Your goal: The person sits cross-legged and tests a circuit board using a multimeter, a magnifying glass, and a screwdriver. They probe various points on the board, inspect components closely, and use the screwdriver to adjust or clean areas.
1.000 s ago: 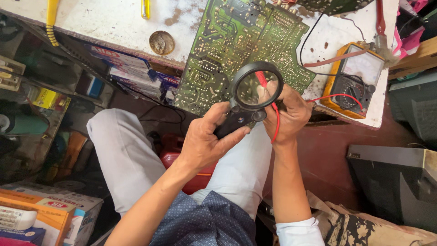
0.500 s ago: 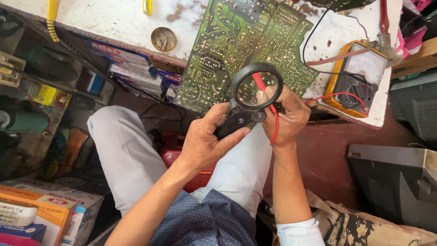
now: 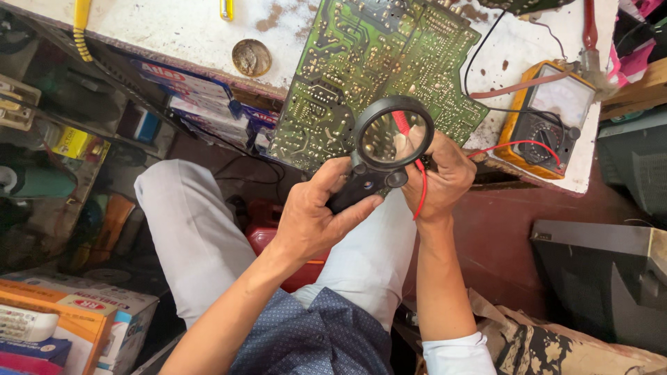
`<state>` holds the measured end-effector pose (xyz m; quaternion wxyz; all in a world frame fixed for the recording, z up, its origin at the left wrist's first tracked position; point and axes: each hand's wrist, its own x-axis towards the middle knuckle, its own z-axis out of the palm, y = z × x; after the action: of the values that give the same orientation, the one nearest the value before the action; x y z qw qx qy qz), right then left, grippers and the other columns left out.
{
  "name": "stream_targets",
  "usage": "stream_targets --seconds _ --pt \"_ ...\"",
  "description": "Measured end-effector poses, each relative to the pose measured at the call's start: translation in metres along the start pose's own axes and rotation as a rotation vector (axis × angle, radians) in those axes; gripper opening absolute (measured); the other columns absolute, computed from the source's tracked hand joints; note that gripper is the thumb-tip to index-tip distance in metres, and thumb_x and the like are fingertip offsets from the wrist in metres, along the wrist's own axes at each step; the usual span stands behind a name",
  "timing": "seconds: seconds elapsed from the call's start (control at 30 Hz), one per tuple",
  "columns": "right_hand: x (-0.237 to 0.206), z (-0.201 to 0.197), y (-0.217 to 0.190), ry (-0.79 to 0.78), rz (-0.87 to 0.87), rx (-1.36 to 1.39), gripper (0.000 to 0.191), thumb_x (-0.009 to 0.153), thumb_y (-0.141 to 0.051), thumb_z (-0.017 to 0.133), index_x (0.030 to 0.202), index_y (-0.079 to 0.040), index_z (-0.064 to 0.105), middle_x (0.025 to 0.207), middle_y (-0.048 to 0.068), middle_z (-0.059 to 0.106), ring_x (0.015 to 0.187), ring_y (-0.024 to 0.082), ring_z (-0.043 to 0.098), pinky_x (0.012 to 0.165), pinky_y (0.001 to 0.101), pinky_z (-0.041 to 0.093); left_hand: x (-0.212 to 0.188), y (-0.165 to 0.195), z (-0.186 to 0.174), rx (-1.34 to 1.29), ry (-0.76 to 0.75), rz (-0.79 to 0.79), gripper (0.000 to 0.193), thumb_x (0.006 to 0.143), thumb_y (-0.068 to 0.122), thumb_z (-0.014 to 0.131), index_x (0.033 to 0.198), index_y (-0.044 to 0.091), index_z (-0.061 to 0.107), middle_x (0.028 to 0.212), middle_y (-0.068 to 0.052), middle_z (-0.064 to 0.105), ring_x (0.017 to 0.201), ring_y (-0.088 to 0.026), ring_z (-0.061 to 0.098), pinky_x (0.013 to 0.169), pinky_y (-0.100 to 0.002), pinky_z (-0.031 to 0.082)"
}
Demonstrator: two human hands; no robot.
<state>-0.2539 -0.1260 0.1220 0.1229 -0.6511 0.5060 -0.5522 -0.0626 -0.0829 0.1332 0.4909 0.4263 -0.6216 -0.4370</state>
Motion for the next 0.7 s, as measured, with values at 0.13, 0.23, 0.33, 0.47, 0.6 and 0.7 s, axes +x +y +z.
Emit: stream_targets --seconds 0.13,0.23,0.33,0.47,0.6,0.7 --pt "-0.0003 -0.0001 -0.0008 -0.003 0.012 -0.003 0.013 0.095 0.002 0.083 0.098 0.001 0.07 0.091 0.005 0.071 0.081 0.007 0.062 0.072 0.0229 0.053 -0.001 -0.0001 0.0003 -0.005 0.006 0.017 0.053 0.09 0.02 0.084 0.131 0.002 0.056 0.088 -0.01 0.076 0.078 -0.015 0.076 0.067 -0.028 0.057" --pt "0.0005 0.0007 -0.0009 0.006 0.002 -0.012 0.012 0.095 0.002 0.082 0.1 0.001 0.071 0.092 0.005 0.072 0.082 0.007 0.063 0.076 0.0244 0.054 -0.0009 -0.0003 0.0 0.011 -0.006 -0.039 0.053 0.088 0.022 0.084 0.129 0.002 0.056 0.083 -0.01 0.075 0.073 -0.015 0.076 0.064 -0.028 0.056" --pt "0.0007 0.0008 -0.0013 0.008 -0.003 -0.005 0.012 0.096 0.001 0.082 0.103 0.002 0.072 0.093 0.005 0.072 0.082 0.007 0.063 0.076 0.0243 0.054 -0.0008 -0.0002 0.0007 0.026 0.0 -0.032 0.054 0.088 0.022 0.085 0.129 0.002 0.056 0.083 -0.01 0.075 0.074 -0.015 0.076 0.063 -0.028 0.056" --pt "0.0007 0.0012 -0.0018 0.012 0.015 0.018 0.012 0.097 0.001 0.081 0.106 0.002 0.073 0.09 0.003 0.07 0.08 0.006 0.06 0.075 0.0237 0.052 -0.0009 0.0009 0.0007 0.035 0.0 -0.019 0.054 0.088 0.023 0.085 0.129 0.002 0.056 0.083 -0.01 0.075 0.075 -0.015 0.076 0.064 -0.028 0.056" --pt "0.0008 0.0012 -0.0028 0.009 0.021 0.018 0.01 0.097 0.001 0.081 0.103 0.002 0.073 0.087 0.002 0.068 0.078 0.005 0.057 0.072 0.0233 0.05 -0.0017 0.002 -0.0001 0.027 -0.018 -0.061 0.053 0.088 0.023 0.084 0.128 0.003 0.057 0.081 -0.01 0.074 0.071 -0.014 0.075 0.063 -0.028 0.055" --pt "0.0015 0.0008 -0.0039 0.009 0.019 -0.001 0.01 0.097 0.0 0.081 0.101 0.002 0.072 0.087 0.003 0.068 0.077 0.005 0.057 0.072 0.0233 0.05 -0.0017 0.0011 -0.0001 0.029 -0.011 -0.046 0.054 0.088 0.023 0.085 0.129 0.003 0.056 0.082 -0.01 0.074 0.072 -0.014 0.075 0.063 -0.028 0.055"
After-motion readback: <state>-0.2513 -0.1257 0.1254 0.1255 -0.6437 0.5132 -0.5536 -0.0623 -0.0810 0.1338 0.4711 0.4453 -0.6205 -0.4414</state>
